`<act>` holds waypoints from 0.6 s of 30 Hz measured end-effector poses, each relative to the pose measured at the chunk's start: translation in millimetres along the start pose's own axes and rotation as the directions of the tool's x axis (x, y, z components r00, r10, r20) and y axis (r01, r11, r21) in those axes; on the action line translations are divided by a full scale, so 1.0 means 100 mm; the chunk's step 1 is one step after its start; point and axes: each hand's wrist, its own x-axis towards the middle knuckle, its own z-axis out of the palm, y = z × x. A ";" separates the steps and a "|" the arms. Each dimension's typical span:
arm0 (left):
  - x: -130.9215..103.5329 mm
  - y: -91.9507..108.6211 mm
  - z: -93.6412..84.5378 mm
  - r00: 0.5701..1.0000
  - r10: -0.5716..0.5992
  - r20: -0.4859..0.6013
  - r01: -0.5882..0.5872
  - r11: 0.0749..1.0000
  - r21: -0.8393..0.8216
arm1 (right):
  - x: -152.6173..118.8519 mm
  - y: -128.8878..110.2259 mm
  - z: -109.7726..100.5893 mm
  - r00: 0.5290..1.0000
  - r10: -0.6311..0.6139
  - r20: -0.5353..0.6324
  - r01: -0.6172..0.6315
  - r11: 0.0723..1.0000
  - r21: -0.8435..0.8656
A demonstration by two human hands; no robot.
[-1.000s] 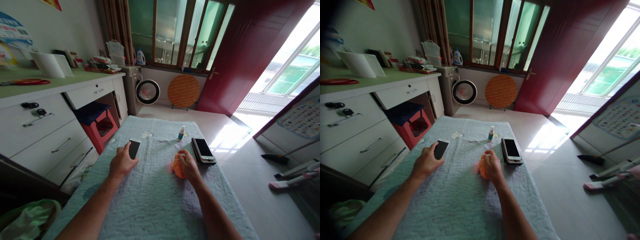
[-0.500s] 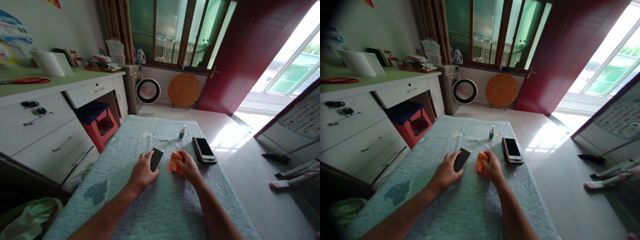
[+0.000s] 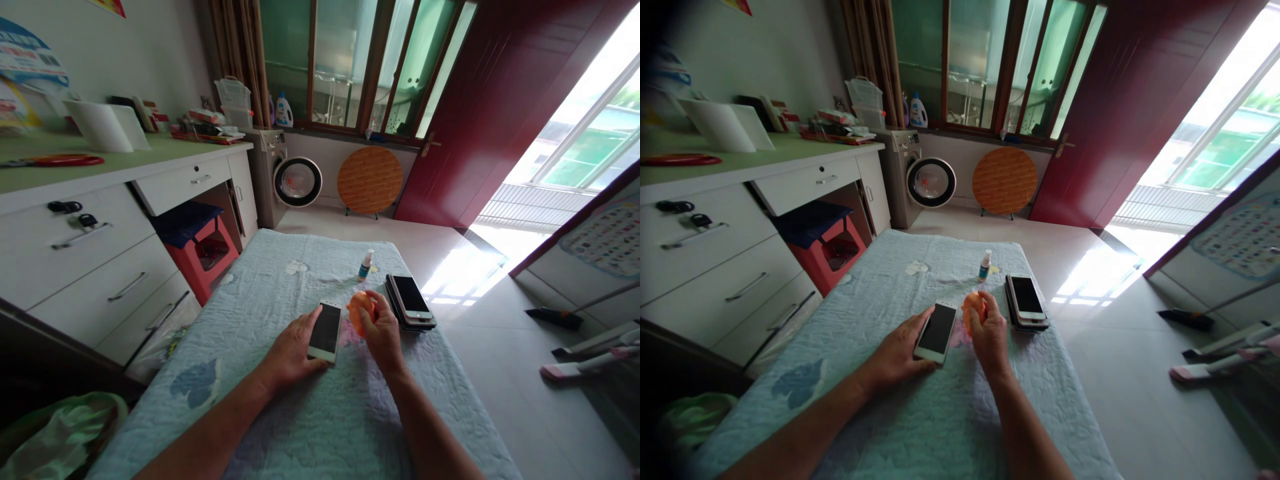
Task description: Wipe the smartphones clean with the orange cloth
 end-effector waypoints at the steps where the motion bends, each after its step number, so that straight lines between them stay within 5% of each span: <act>1: 0.00 0.00 0.00 1.000 0.010 0.000 -0.010 1.000 -0.013 | -0.01 0.00 0.01 0.999 -0.034 -0.016 0.034 0.999 -0.021; 4: 0.00 -0.01 0.02 1.000 0.022 -0.007 -0.022 0.999 -0.039 | -0.04 -0.04 0.04 0.985 -0.169 0.018 0.170 0.979 -0.111; 10: 0.00 0.01 0.04 0.999 -0.013 -0.044 0.013 1.000 0.001 | -0.12 -0.14 0.13 0.873 -0.285 0.396 0.418 0.856 -0.306; 18: -0.02 0.06 0.11 0.999 0.039 -0.020 -0.039 0.999 0.039 | -0.13 -0.14 0.14 0.883 -0.232 0.408 0.415 0.792 -0.448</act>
